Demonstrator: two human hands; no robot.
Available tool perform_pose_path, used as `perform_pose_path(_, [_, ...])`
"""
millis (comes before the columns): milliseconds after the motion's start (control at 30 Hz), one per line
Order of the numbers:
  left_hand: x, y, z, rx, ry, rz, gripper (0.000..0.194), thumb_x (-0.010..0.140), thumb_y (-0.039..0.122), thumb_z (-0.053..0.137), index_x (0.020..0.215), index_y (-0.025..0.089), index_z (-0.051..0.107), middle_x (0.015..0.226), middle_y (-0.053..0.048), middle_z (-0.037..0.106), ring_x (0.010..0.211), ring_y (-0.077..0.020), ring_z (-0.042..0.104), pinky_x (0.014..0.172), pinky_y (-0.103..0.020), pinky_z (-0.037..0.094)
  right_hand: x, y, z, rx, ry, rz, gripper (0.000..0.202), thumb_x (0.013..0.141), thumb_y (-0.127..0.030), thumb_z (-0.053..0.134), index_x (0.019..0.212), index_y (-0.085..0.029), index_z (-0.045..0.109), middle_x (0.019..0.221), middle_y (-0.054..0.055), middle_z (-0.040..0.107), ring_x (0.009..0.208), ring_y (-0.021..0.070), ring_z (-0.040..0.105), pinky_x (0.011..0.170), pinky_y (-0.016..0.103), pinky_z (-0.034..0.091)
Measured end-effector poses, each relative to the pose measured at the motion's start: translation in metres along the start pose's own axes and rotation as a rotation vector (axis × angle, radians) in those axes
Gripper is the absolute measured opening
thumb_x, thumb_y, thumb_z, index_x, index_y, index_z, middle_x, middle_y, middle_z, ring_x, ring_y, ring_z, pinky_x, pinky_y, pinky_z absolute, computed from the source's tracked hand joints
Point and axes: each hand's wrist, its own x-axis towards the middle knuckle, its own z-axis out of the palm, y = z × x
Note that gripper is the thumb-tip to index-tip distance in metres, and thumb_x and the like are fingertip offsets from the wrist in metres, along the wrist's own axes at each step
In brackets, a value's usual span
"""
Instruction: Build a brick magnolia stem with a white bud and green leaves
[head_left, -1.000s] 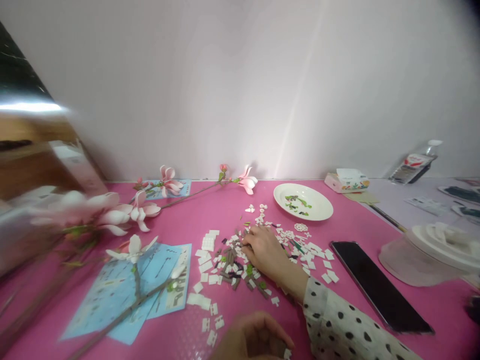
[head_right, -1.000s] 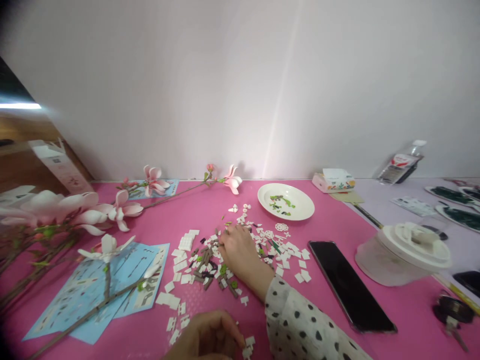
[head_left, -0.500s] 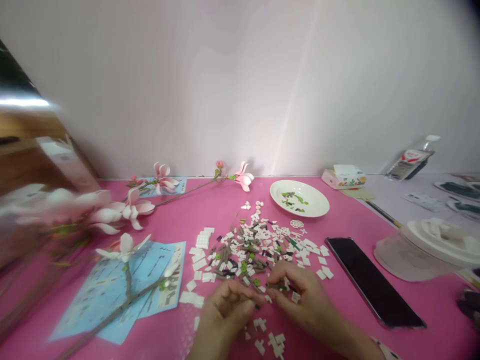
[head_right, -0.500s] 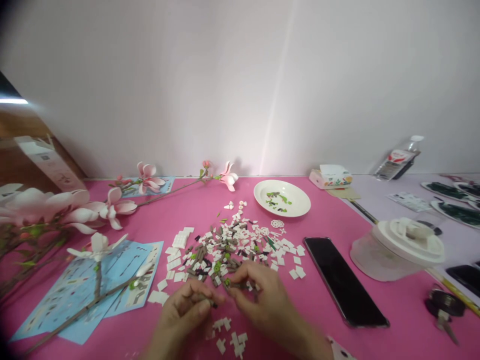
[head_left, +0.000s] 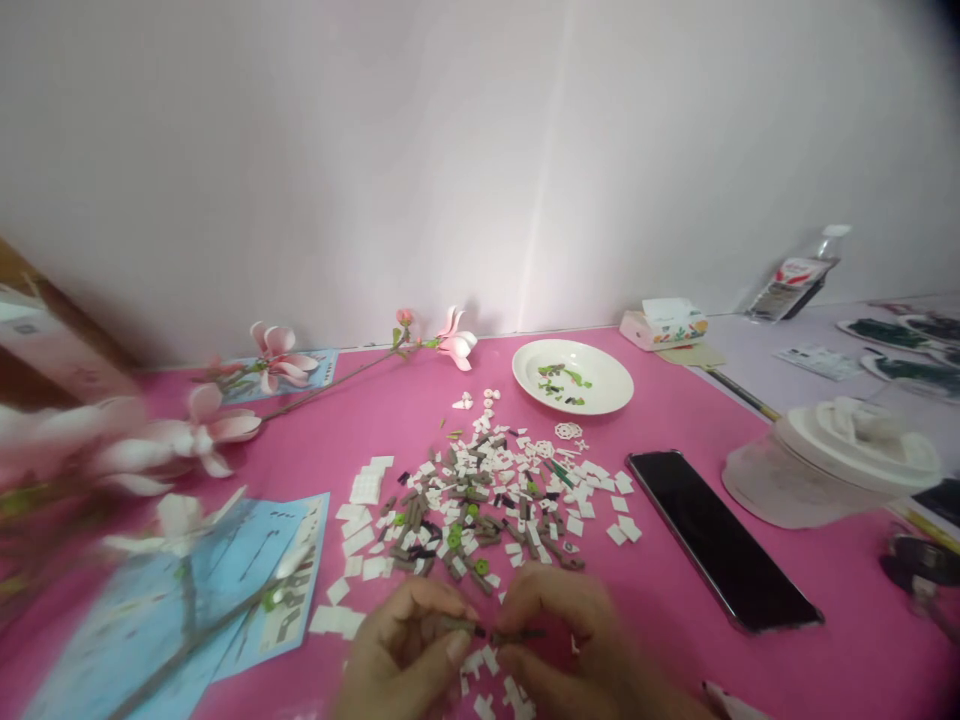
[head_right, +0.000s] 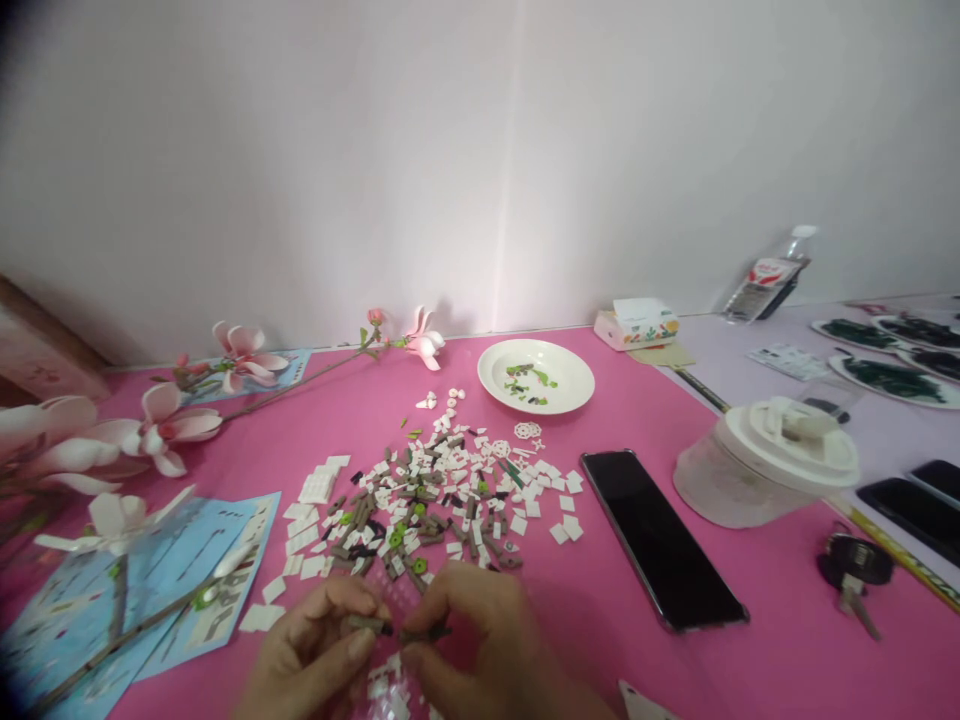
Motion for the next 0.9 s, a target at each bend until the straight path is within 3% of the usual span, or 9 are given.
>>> perform_pose_path(200, [-0.002,0.001,-0.003,0.069,-0.021,-0.046,0.019,0.066,0.028,0.083,0.076,0.021,0.070,0.070,0.001,0.067,0.059,-0.0092,0.054,0.056,-0.019,0.039,0.001,-0.002,0.002,-0.024,0.002,0.032,0.010,0.070,-0.010,0.064,0.072,-0.019,0.064,0.067,-0.003,0.063,0.063,0.0115,0.058,0.058,0.019,0.043])
perform_pose_path(333, [-0.004,0.000,-0.009,0.157,-0.040,-0.054,0.019,0.069,0.032,0.080,0.077,0.021,0.067,0.062,0.003,0.060,0.052,-0.0082,0.048,0.050,-0.018,0.035,0.002,-0.001,0.001,-0.014,-0.005,-0.053,0.012,0.070,-0.008,0.065,0.072,-0.020,0.063,0.066,-0.003,0.062,0.061,0.0112,0.058,0.056,0.019,0.044])
perform_pose_path(533, [-0.006,0.003,-0.008,0.286,-0.024,0.018,0.019,0.073,0.034,0.077,0.075,0.021,0.064,0.066,0.003,0.057,0.055,-0.0094,0.046,0.052,-0.020,0.036,0.000,-0.004,0.001,-0.024,0.128,-0.200,0.020,0.070,-0.006,0.062,0.079,-0.023,0.062,0.073,-0.001,0.063,0.068,0.0138,0.060,0.063,0.021,0.048])
perform_pose_path(900, [-0.004,0.002,-0.007,0.322,-0.026,0.057,0.016,0.075,0.030,0.075,0.074,0.021,0.063,0.064,0.003,0.056,0.058,-0.0102,0.046,0.055,-0.019,0.036,0.001,0.004,0.001,0.029,0.004,-0.156,0.015,0.073,-0.005,0.062,0.076,-0.020,0.061,0.071,-0.002,0.059,0.065,0.0120,0.056,0.058,0.022,0.042])
